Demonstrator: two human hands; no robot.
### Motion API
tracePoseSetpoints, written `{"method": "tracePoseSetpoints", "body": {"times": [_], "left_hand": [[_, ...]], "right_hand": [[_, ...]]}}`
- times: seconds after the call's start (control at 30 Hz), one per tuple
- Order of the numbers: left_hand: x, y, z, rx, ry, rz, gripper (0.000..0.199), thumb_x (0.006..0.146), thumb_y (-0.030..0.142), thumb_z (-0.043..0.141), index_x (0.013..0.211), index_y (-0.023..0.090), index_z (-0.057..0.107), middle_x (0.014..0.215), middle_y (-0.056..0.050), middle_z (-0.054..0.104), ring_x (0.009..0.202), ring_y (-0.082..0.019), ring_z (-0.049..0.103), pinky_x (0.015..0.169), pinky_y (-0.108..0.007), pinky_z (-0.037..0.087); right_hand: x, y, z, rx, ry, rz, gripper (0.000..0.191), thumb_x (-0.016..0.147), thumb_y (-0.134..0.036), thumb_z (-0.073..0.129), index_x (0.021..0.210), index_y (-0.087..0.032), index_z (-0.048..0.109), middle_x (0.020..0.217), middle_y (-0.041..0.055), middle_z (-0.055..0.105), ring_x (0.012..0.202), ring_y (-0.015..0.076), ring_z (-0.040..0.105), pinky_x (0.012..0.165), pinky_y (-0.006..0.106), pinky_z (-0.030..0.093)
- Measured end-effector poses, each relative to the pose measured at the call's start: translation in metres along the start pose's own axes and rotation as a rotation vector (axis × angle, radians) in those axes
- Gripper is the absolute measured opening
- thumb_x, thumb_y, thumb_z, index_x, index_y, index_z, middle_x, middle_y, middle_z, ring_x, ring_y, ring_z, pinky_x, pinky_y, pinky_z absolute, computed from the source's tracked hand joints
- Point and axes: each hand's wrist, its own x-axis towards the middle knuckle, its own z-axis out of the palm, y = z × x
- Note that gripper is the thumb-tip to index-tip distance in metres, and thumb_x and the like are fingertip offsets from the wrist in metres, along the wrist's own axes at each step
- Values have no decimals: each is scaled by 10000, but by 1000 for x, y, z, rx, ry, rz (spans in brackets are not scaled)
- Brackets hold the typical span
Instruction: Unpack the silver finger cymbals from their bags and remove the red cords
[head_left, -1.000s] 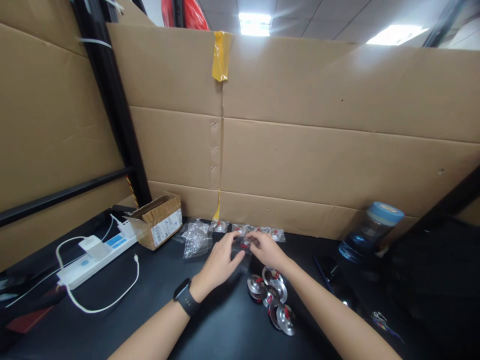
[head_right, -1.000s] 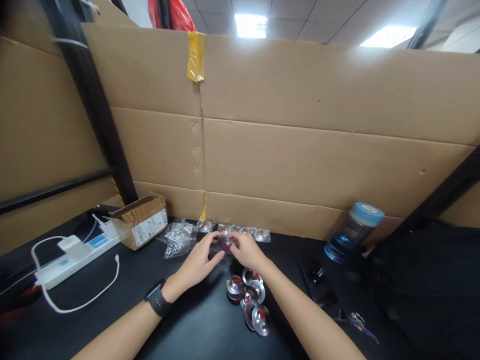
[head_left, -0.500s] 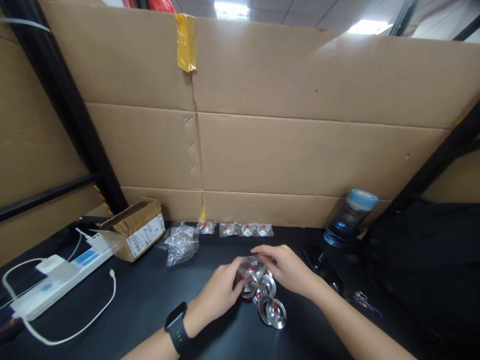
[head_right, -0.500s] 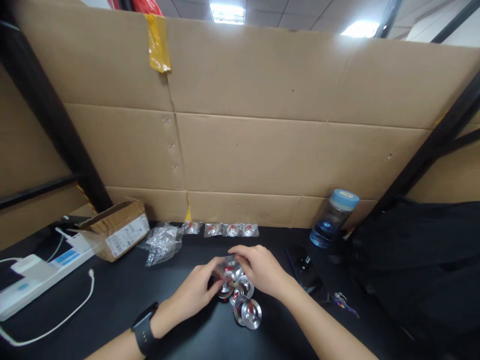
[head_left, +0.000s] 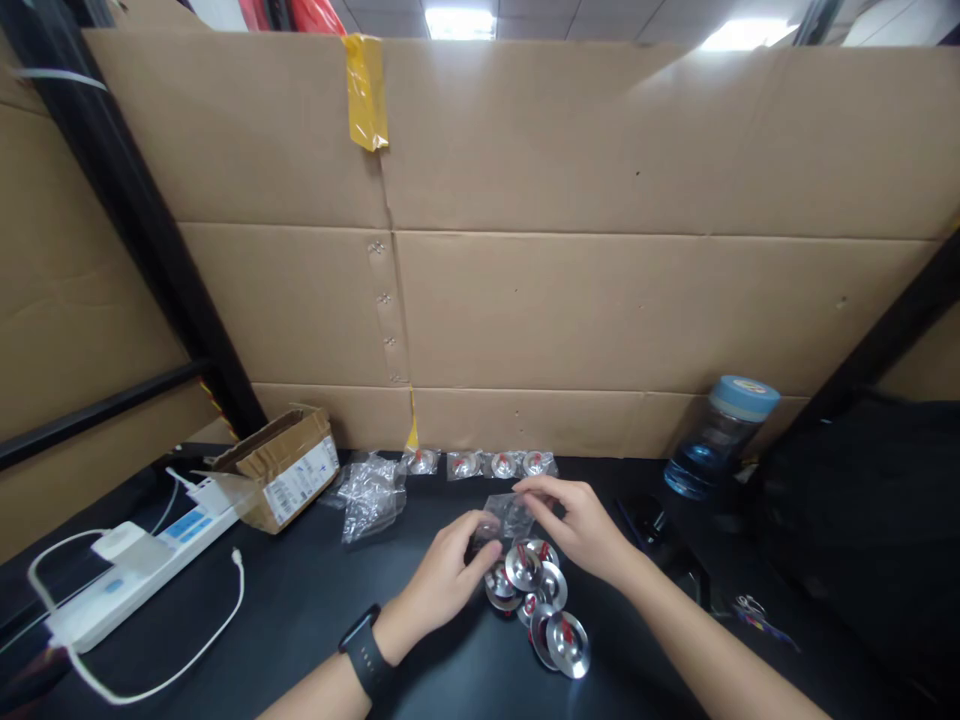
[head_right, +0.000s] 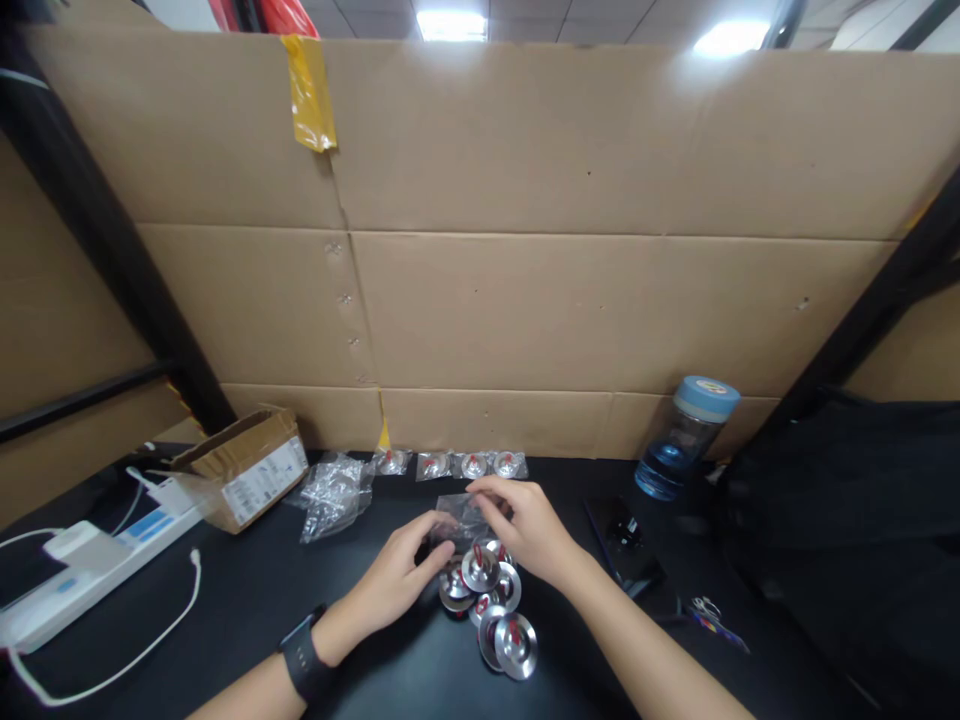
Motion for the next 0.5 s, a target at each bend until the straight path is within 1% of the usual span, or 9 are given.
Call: {"method": "tracePoseSetpoints", "body": {"times": [0.07,0.13,0.2,0.23,0.27,0.33,0.4,0.43,0.5], "left_hand": [[4,-1,-7,9,80,-13,260,1022,395,487,1033,231,689,1018,-58,753,940,-224,697,864,-323,530],[10,-7,-23,69,190,-38,262,1011,397,489,1002,233,692,997,-55,764,920,-229,711,845,-324,535],[16,-20,-49,159,331,-100,245,987,398,509,1078,237,669,1023,-58,770,914,-240,723,834,-337,540],[18,-28,-64,210,392,-164,273,973,391,520,1176,243,626,994,-48,773,823,-237,727,763,-334,541],[19,-36,-80,278,440,-231,332,954,366,533,1259,240,566,968,-44,773,754,-238,722,728,-338,534],[19,-53,-108,454,544,-361,428,920,302,542,1336,217,489,966,-67,768,785,-269,732,755,-360,527],[17,-66,-127,636,525,-442,477,913,272,531,1373,178,448,940,-96,756,869,-317,731,771,-386,517],[15,-69,-131,725,526,-464,486,912,270,532,1376,155,446,969,-121,745,925,-336,721,789,-398,513],[12,-71,-132,889,542,-470,493,905,282,547,1363,119,462,1093,-178,704,1045,-372,674,833,-426,502]], "right_hand": [[4,11,4,35,-39,-4,304,1026,-402,525,1235,-242,678,1081,58,772,964,213,727,872,324,563],[12,31,5,1,-61,7,352,1050,-402,469,1322,-245,626,1243,83,720,1128,228,680,986,363,527],[21,56,3,-148,-56,16,339,1039,-362,467,1290,-216,641,1350,117,657,1240,251,614,1076,411,466],[25,70,2,-257,-68,40,346,1012,-331,500,1300,-198,637,1403,140,617,1298,273,570,1115,448,425],[28,82,1,-359,-72,97,380,988,-296,518,1341,-194,617,1463,150,570,1352,293,523,1132,486,394],[32,102,1,-502,-143,177,507,924,-240,575,1430,-216,555,1560,145,477,1432,318,434,1146,536,348],[32,114,1,-565,-184,194,546,903,-210,579,1448,-228,542,1558,136,484,1419,319,446,1124,525,363],[32,116,1,-575,-191,182,524,902,-193,569,1425,-219,566,1509,138,539,1369,311,497,1101,499,389],[31,118,0,-567,-189,146,432,910,-159,532,1326,-189,645,1334,140,668,1212,288,606,1039,437,442]]}}
